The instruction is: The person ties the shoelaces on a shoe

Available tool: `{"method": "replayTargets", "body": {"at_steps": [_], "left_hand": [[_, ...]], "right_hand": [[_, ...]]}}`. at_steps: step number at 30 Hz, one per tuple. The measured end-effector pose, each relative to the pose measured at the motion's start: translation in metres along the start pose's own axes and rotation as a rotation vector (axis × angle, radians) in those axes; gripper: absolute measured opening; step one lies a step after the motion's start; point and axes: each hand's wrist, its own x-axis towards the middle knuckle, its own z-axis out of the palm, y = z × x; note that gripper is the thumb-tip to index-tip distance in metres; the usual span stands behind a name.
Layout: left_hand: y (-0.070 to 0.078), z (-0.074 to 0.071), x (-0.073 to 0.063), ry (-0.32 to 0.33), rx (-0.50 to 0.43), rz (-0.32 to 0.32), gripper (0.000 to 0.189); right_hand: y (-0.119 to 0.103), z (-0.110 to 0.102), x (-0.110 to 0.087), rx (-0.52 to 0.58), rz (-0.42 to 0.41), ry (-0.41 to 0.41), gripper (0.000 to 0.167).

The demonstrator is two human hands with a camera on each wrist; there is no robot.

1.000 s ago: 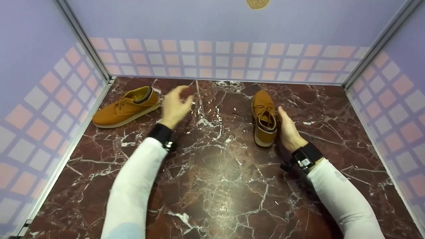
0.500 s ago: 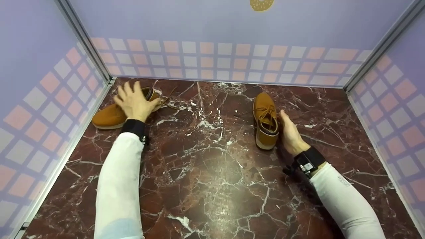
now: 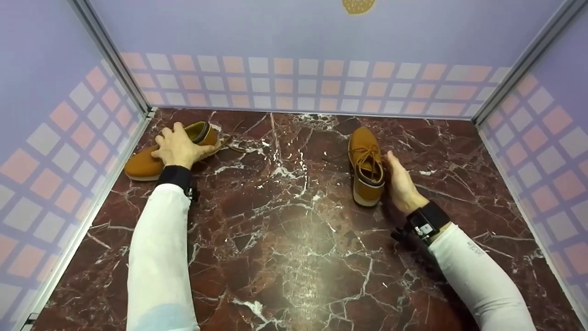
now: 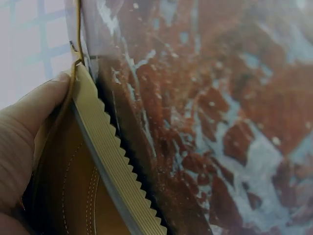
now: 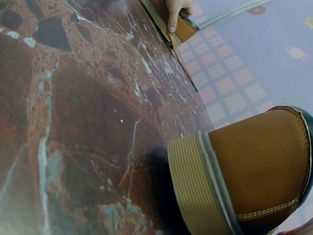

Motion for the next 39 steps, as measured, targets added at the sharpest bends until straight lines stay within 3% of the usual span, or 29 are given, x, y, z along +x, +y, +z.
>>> {"method": "replayTargets", "body": {"at_steps": [12, 16, 19, 22, 30, 34, 39], "left_hand": [[0.001, -0.003, -0.007, -0.001, 0.014, 0.108, 0.107], [0.008, -0.001, -0.012, -0.02, 0.027, 0.15, 0.106], [0.014, 0.002, -0.016, -0.033, 0.037, 0.185, 0.108], [0.02, 0.005, -0.02, -0.041, 0.043, 0.217, 0.11], [0.033, 0.009, -0.027, -0.065, 0.034, 0.294, 0.109], [0.036, 0.012, -0.029, -0.072, 0.034, 0.315, 0.11], [0.04, 0.016, -0.032, -0.082, 0.033, 0.344, 0.11]], "right_hand": [[-0.003, -0.002, -0.002, -0.008, 0.012, 0.034, 0.076], [-0.005, -0.001, -0.003, -0.038, -0.017, 0.104, 0.06], [-0.009, 0.001, -0.005, -0.096, -0.067, 0.162, 0.054], [-0.013, 0.004, -0.009, -0.167, -0.124, 0.196, 0.061], [-0.023, 0.02, -0.02, -0.269, -0.239, 0.207, 0.065], [-0.022, 0.028, -0.024, -0.349, -0.358, 0.217, 0.058], [-0.02, 0.041, -0.031, -0.368, -0.493, 0.193, 0.055]]}}
